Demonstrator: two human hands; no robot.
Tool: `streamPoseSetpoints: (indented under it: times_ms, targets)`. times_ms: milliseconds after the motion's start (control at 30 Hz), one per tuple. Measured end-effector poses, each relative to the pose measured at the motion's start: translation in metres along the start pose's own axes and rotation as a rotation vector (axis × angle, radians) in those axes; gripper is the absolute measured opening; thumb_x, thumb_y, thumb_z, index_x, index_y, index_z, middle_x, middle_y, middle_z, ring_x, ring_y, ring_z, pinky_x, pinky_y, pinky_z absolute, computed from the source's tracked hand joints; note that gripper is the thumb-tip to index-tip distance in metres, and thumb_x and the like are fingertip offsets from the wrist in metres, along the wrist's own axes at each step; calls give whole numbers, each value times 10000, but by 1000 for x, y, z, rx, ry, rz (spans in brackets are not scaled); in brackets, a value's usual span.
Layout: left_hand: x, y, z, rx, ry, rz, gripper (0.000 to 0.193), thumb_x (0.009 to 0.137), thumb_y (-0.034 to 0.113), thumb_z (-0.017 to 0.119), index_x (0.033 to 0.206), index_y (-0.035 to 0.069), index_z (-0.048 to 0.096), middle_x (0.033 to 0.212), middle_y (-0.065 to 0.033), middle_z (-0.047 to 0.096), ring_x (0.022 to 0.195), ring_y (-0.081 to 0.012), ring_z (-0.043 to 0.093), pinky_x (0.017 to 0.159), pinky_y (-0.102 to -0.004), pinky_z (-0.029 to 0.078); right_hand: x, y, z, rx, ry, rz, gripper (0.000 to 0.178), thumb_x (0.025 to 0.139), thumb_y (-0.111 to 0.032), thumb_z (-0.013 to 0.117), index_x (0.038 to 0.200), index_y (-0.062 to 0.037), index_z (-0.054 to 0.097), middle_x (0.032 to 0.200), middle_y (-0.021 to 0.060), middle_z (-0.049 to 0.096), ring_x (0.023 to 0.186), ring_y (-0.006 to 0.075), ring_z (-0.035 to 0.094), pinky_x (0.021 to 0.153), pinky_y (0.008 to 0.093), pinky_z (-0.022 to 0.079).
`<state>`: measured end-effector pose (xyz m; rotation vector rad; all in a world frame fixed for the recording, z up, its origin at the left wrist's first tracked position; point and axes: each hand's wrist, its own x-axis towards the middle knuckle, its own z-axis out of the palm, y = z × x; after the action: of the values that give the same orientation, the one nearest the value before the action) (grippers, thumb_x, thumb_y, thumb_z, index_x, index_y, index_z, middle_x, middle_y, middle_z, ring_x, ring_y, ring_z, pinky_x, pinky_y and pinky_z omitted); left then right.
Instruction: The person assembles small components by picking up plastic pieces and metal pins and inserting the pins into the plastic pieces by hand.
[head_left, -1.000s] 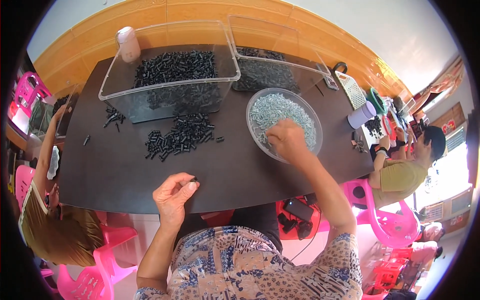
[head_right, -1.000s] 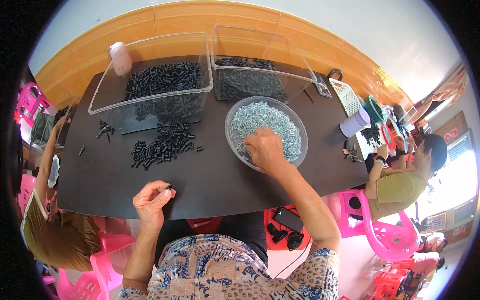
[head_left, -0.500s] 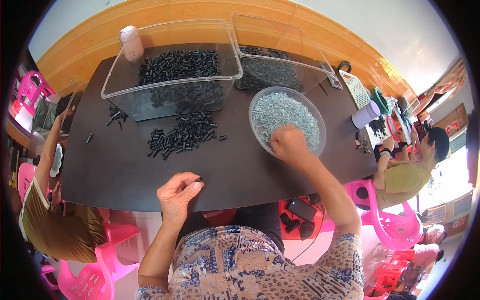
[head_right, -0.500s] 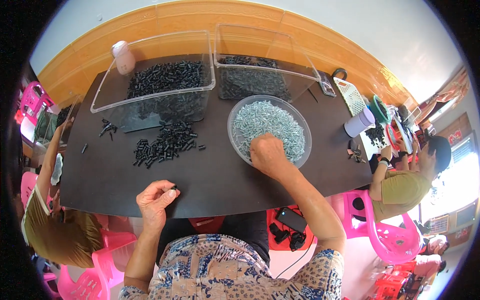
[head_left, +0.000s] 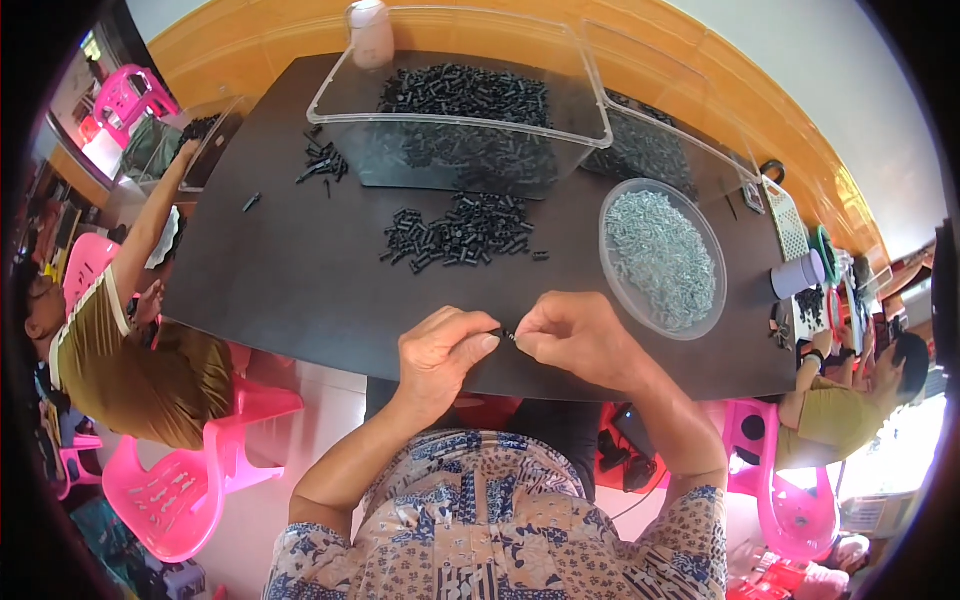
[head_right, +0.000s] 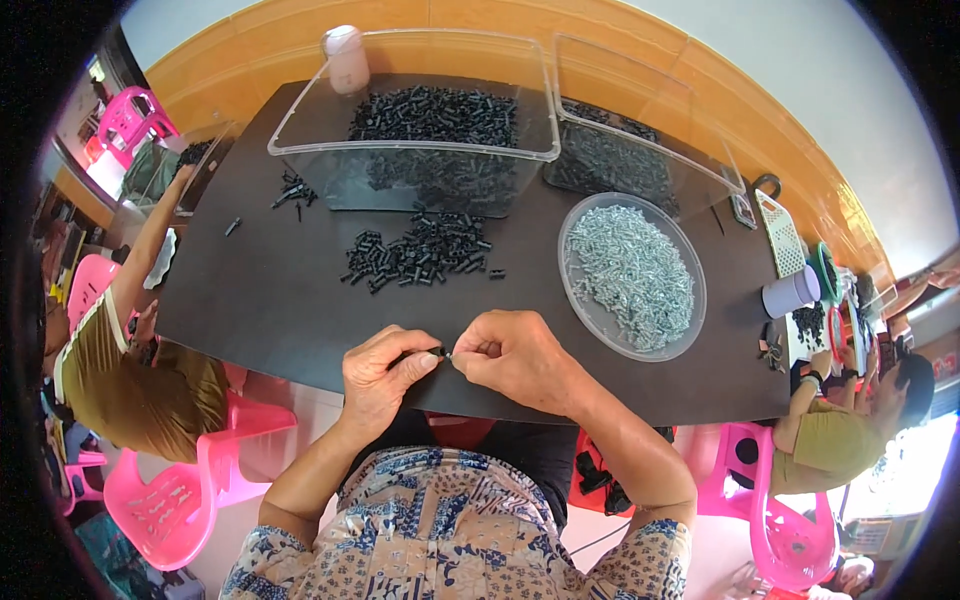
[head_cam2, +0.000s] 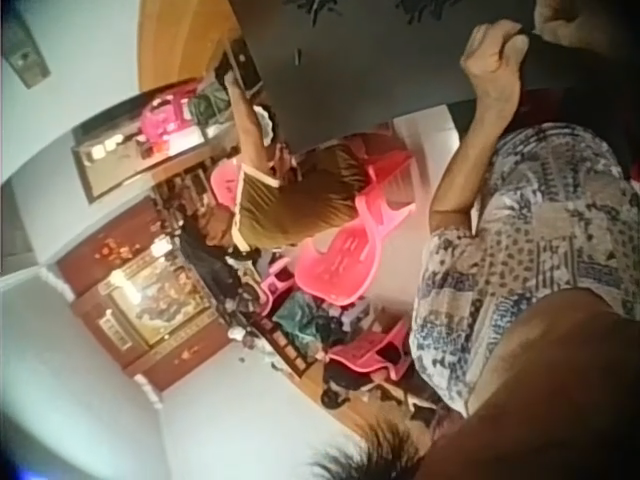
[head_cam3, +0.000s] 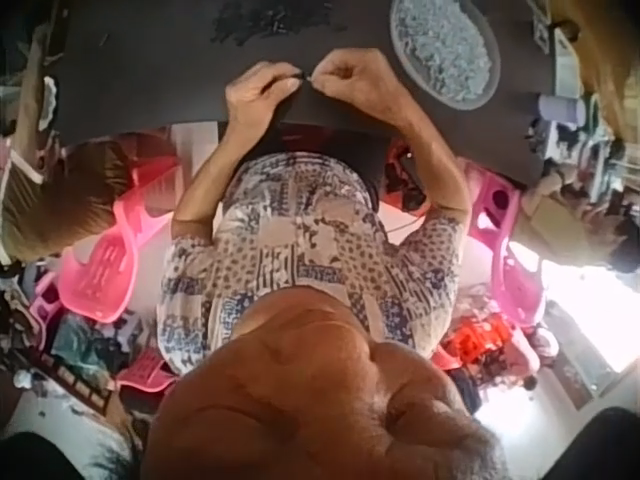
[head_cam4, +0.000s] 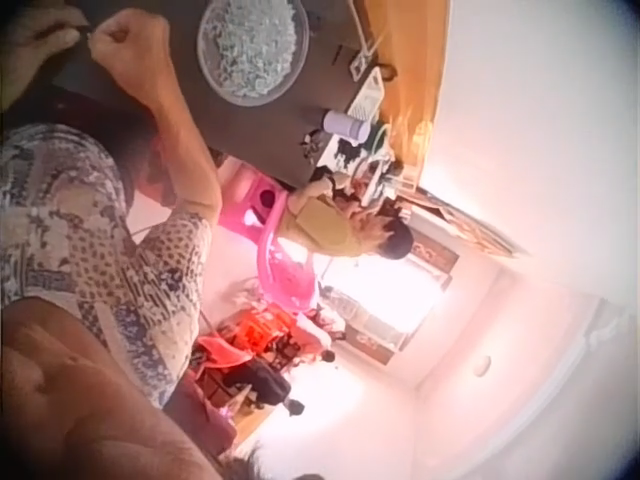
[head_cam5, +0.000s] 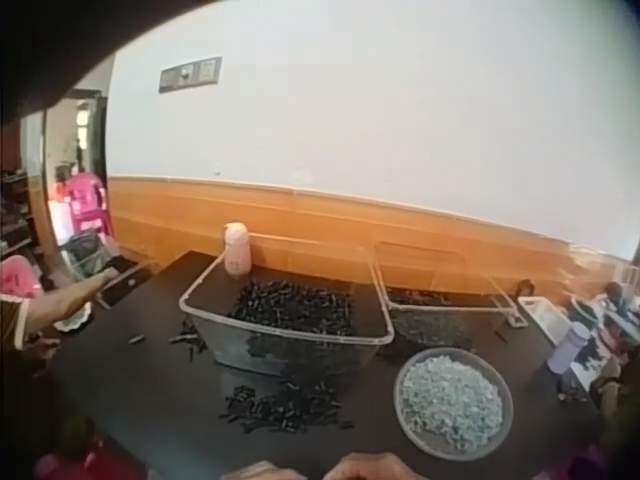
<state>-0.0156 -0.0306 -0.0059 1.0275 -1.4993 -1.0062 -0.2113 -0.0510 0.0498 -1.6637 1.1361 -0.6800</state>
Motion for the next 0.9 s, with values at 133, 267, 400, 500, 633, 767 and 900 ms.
streamPoseSetpoints:
  times_ms: [133,267,400,500,633,767,900]
  targets:
    - [1,-1,-3,136,34,237,142,749,31,721,877,4,666,758,-72,637,680,-215,583,614,-314,459,6,-7,5,10,-34,36,125,784,-88,667,792,37,654,673,40,625,641,69,544,579,251,457]
    - [-2,-1,-6,152,32,296,146,745,29,723,873,2,659,746,-75,630,695,-220,586,613,-314,457,8,-10,8,16,-55,151,148,798,-114,681,800,33,664,706,24,632,668,58,545,599,234,457]
    - [-8,-2,-4,45,34,137,142,770,35,716,895,-1,659,763,-75,628,706,-188,592,619,-298,460,8,-9,17,24,12,205,185,806,-154,714,806,25,667,716,10,629,674,57,550,605,222,452]
    - [-10,-5,-3,-104,-7,10,164,820,38,695,978,3,667,798,-46,612,740,-113,585,667,-234,468,11,-4,19,27,7,228,185,810,-158,714,808,21,667,693,15,623,659,69,553,605,230,448]
    - [-11,-13,-9,-243,71,-59,170,840,10,669,1010,9,674,835,-24,611,775,-92,582,689,-216,470,24,10,26,-23,227,29,151,815,-125,696,832,20,659,736,23,624,684,81,557,609,249,443]
    - [-6,-15,-14,-307,113,-30,166,877,56,649,1016,-33,670,888,-61,616,825,-127,615,752,-225,487,57,39,29,-460,463,-309,108,745,-77,704,812,-23,639,735,74,598,703,207,566,623,326,456]
    - [-7,-21,-15,-226,114,-27,167,871,51,651,1023,-14,675,858,-50,611,802,-112,601,726,-222,483,75,55,44,-741,555,-431,157,675,-57,739,763,-46,610,739,105,590,723,304,560,641,394,461]
